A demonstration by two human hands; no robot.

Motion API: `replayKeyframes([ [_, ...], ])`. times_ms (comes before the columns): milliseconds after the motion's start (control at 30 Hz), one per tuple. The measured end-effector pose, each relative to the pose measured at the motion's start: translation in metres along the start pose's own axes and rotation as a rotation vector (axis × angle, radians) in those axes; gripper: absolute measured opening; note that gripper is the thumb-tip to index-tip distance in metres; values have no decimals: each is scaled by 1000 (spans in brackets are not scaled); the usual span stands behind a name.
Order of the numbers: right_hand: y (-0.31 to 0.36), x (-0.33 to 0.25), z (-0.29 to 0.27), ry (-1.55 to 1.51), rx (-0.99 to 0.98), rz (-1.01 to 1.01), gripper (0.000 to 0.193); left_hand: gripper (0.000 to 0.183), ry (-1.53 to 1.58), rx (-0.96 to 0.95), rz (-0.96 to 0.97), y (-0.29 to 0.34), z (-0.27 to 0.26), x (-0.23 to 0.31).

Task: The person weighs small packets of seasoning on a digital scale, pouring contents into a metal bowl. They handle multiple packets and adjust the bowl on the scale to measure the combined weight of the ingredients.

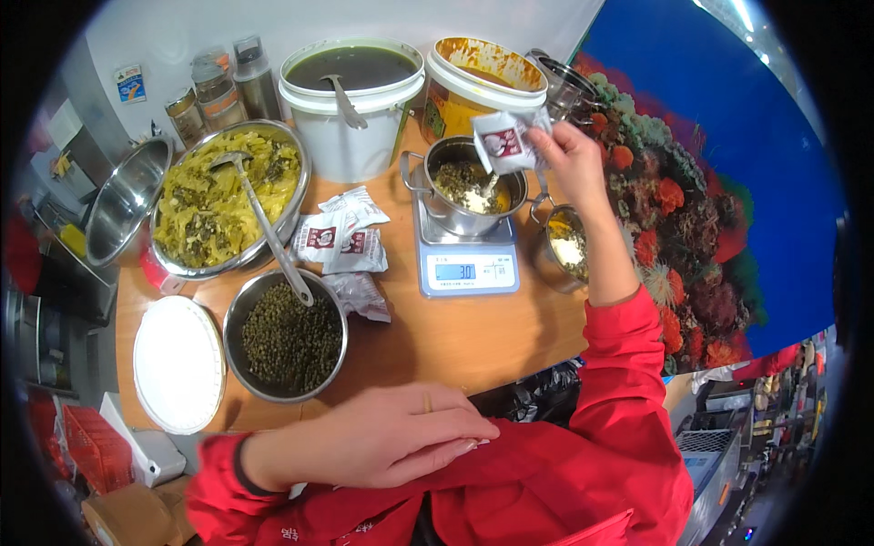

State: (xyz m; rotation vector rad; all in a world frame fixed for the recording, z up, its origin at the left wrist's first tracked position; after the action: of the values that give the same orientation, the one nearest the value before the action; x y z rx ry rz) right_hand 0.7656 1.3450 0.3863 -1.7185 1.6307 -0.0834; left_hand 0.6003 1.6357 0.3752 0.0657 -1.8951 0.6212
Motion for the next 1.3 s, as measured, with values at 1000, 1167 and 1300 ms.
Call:
replayKeyframes([
  [1000,2,23,21,-333,-64,45,25,14,-669,827,-224,-164,-128,-133],
  [1167,3,22,21,-267,-170,54,27,13,-670,787,-236,-164,-128,-131],
  [1300,3,22,21,-322,-186,62,28,13,-664,764,-233,-164,-129,-129],
])
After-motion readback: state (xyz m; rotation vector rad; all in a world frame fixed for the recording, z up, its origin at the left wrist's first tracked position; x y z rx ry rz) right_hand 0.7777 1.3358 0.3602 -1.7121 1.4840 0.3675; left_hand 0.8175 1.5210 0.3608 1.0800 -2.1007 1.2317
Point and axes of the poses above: each hand's wrist, its own y-axis away from the middle knuckle, its own z-axis out of the palm, x = y × z, the point moved 4 cm from there along -y, towards the middle knuckle, and after that the axes turned 8 degrees about y, right-handed, at the moved point
